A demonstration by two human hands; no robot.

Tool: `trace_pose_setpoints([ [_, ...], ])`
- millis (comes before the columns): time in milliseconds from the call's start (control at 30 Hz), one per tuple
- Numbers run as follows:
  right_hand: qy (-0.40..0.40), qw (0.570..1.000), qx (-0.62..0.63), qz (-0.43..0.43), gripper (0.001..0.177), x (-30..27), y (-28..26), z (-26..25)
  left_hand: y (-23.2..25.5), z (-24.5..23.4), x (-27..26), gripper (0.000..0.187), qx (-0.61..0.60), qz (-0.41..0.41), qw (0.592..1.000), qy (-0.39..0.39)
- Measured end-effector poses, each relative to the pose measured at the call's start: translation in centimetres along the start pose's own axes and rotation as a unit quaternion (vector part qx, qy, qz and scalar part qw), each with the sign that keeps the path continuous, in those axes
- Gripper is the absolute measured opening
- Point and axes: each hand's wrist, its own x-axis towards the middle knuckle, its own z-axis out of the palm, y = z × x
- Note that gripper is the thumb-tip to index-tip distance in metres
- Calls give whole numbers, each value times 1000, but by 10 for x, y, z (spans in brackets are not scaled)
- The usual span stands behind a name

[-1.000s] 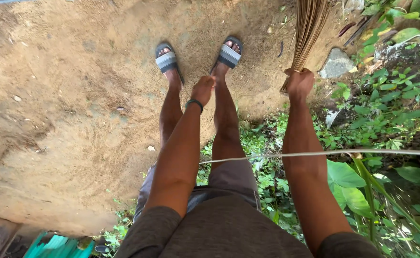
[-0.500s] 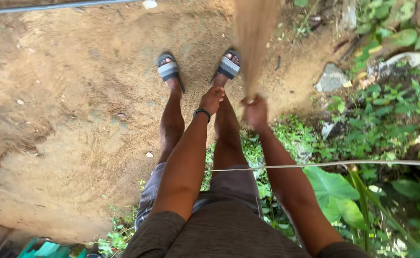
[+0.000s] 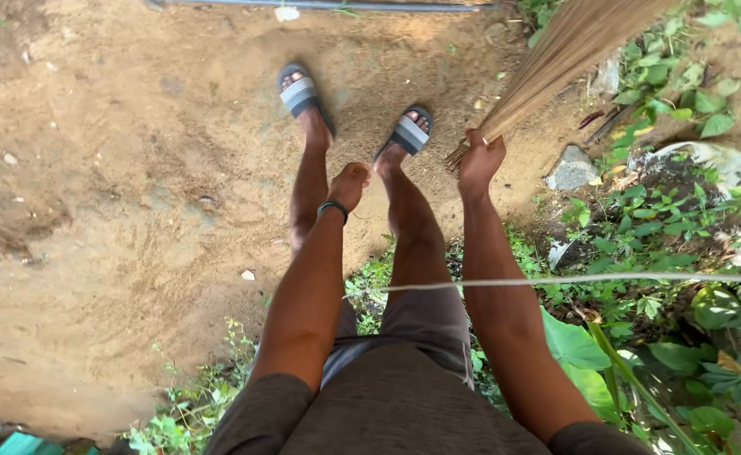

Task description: Sweeping a dirt yard area with a broom to clear debris and then holding seeds in hand.

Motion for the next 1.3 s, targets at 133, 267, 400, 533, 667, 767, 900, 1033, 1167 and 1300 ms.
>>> trace_pose_setpoints([
  [133,-90,995,19,-30,15,-27,55,34,40,-10,-18,32,18,-43,999,6],
  [267,-270,913,-302,55,22,-125,18,102,88,-35,-35,40,236,-109,958,118],
  [400,-317,800,-493,129,28,-106,79,129,98,-71,-40,52,239,-134,949,158],
  [533,-217,777,-431,-404,12,-111,172,119,106,-97,-43,47,192,-137,964,127],
  [667,-277,704,-469,-455,9,-127,194,106,100,-108,-50,47,122,-232,959,105],
  [767,-276,760,-511,-292,24,-119,137,128,117,-113,-64,48,154,-197,962,112],
  [900,-244,799,-549,-26,71,-102,102,135,89,-117,-48,52,137,-180,968,113],
  [1033,-158,835,-506,-147,42,-100,126,129,58,-126,-19,52,158,-168,969,89],
  [1167,-175,894,-412,11,62,-136,75,157,80,-133,-37,51,128,-210,967,60],
  [1300,-210,807,-536,-136,52,-119,83,163,96,-139,-38,51,140,-186,971,51],
])
